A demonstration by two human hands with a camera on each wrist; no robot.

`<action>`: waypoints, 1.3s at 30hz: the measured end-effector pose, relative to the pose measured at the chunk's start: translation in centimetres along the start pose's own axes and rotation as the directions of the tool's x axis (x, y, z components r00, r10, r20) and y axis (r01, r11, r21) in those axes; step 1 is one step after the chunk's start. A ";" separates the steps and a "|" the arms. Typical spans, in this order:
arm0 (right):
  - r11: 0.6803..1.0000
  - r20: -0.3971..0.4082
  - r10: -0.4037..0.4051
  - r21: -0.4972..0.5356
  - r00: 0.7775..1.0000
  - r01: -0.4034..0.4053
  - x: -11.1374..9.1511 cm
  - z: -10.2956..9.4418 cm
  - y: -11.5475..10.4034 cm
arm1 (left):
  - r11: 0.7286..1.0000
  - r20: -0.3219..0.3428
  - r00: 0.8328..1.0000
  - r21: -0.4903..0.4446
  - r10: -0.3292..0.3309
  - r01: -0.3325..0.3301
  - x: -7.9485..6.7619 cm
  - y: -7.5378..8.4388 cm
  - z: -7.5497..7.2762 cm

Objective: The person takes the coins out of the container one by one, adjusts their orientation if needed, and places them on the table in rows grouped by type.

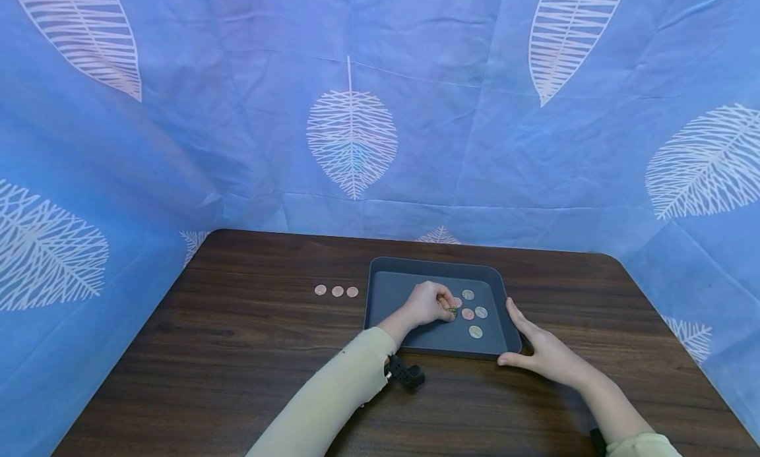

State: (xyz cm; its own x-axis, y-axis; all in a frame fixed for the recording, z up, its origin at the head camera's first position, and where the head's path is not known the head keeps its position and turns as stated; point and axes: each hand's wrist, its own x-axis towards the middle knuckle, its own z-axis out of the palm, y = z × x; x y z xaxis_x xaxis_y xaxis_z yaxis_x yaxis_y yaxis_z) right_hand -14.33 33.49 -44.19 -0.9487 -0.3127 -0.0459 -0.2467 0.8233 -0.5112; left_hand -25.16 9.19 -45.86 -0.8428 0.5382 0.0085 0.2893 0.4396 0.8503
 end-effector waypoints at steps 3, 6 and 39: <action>1.000 -0.001 -0.005 -0.001 1.000 0.005 0.0 0.0 0.1 | 1.000 -0.001 1.000 0.011 0.009 -0.009 0.0 0.0 0.1; 1.000 -0.001 -0.007 -0.002 1.000 0.007 -0.1 0.0 0.1 | 0.999 -0.004 1.000 0.026 0.021 -0.021 0.1 -0.1 0.2; 1.000 0.000 0.006 -0.006 1.000 -0.006 0.0 0.1 0.2 | 0.973 -0.086 0.995 -0.224 0.044 -0.063 -1.1 1.2 -2.5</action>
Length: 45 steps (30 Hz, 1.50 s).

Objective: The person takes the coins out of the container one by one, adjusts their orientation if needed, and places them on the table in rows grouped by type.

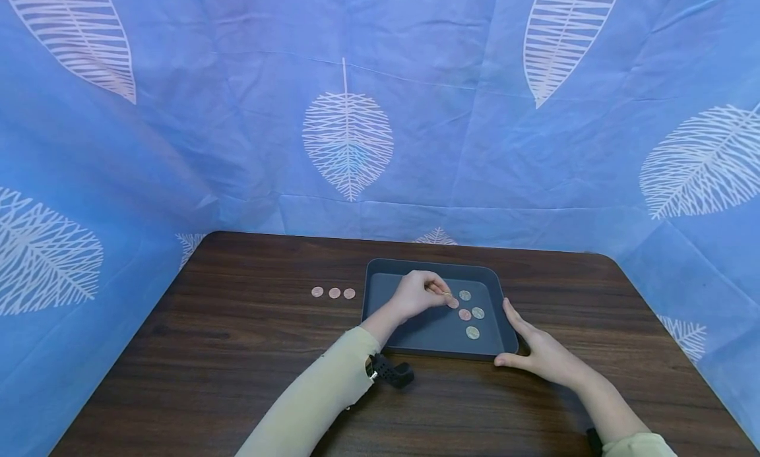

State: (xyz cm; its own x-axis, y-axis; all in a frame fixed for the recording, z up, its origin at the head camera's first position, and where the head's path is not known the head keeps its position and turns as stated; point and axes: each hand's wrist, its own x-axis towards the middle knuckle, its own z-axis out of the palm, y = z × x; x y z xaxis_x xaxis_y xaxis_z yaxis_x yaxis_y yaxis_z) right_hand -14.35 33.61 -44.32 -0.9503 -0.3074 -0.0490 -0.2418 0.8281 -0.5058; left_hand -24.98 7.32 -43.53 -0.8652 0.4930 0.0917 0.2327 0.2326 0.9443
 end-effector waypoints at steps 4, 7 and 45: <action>1.000 0.000 0.002 -0.003 1.000 -0.002 0.0 0.0 0.0 | 1.000 -0.020 1.000 -0.024 0.006 -0.006 -0.8 0.2 -1.6; 1.000 0.001 0.002 0.000 1.000 -0.002 0.0 0.0 -0.1 | 0.999 -0.031 1.000 -0.033 0.001 -0.002 -1.4 0.2 -2.9; 1.000 0.006 -0.007 0.017 1.000 0.007 -0.1 -0.1 0.0 | 0.990 -0.275 0.951 -0.016 -0.138 0.139 -6.7 -4.2 -11.3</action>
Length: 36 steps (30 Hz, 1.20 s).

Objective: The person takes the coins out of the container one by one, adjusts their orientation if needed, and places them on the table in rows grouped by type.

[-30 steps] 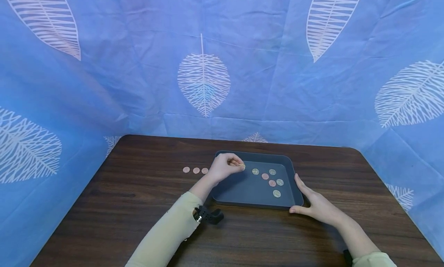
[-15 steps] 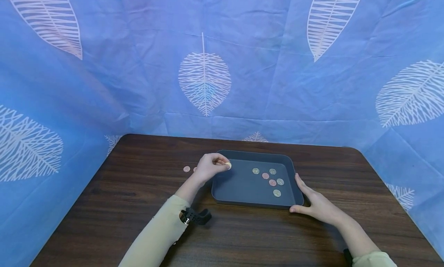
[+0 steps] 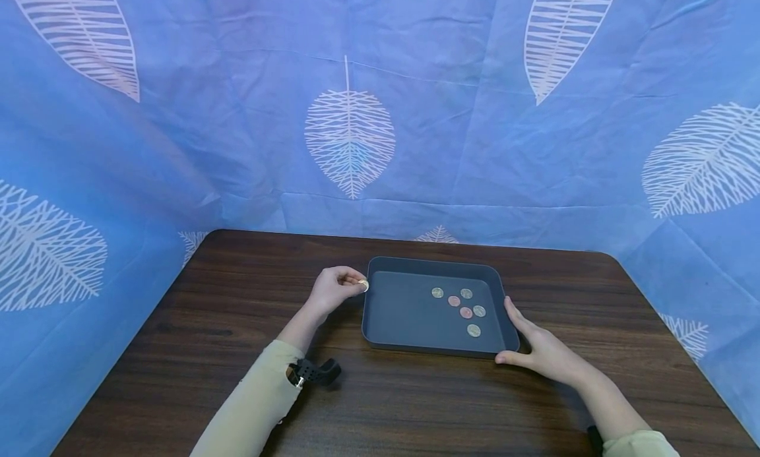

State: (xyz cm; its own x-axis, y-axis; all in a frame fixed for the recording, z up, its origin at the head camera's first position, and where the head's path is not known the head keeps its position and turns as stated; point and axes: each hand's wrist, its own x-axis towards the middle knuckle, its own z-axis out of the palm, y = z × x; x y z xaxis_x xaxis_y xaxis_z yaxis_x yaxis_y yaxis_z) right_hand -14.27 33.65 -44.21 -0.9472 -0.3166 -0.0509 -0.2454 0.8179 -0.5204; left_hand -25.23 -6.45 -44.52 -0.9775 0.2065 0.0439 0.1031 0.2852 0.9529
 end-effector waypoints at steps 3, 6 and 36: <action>1.000 -0.001 0.000 -0.005 1.000 0.000 0.0 0.0 0.0 | 1.000 -0.009 1.000 0.016 0.004 -0.003 0.0 -0.5 -0.3; 1.000 -0.003 -0.001 -0.010 1.000 0.001 0.0 0.0 0.0 | 1.000 -0.009 1.000 0.029 -0.002 0.002 -0.1 -0.8 -0.6; 1.000 0.000 0.004 0.011 1.000 -0.004 0.0 0.0 0.0 | 0.978 0.085 0.995 0.207 -0.057 0.038 -1.0 -2.1 -2.2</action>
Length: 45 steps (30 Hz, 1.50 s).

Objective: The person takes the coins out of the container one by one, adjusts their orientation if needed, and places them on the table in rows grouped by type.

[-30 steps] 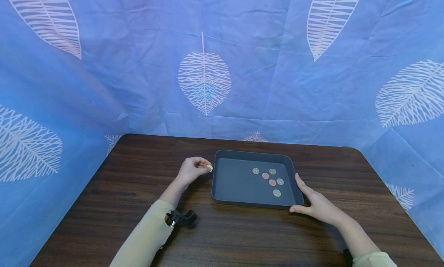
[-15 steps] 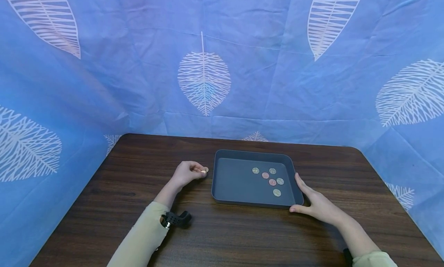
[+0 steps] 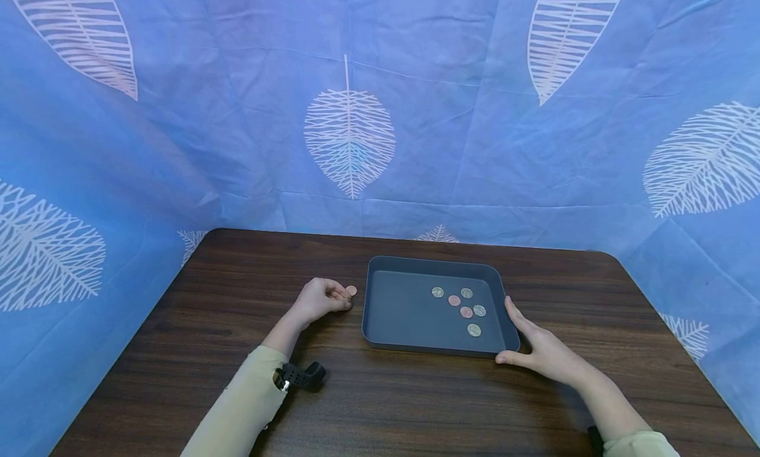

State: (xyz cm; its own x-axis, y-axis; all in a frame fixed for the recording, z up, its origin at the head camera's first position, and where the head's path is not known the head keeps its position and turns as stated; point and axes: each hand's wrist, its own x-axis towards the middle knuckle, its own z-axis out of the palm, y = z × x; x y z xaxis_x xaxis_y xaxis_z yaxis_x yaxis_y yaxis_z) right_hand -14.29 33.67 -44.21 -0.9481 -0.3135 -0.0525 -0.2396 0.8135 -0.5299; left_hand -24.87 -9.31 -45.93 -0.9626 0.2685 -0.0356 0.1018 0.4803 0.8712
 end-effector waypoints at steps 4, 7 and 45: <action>1.000 -0.002 -0.001 -0.005 1.000 0.001 0.0 0.0 0.1 | 0.997 0.000 0.999 0.070 0.037 -0.037 0.1 0.1 0.0; 1.000 -0.003 -0.003 -0.010 1.000 0.003 0.1 0.0 0.1 | 0.990 -0.005 0.997 0.123 0.076 -0.075 0.1 0.1 0.1; 1.000 0.002 0.007 -0.015 1.000 -0.007 0.0 0.0 0.0 | 0.971 -0.070 0.989 0.210 0.130 -0.113 -0.1 0.1 0.7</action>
State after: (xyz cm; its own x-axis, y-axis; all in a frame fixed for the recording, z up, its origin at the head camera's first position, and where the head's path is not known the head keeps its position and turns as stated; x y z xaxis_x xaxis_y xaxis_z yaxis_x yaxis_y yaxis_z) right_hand -14.25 33.63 -44.22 -0.9494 -0.3086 -0.0577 -0.2361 0.8230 -0.5166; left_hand -24.62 -8.76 -46.18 -0.9565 0.2696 0.1119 0.2598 0.6114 0.7475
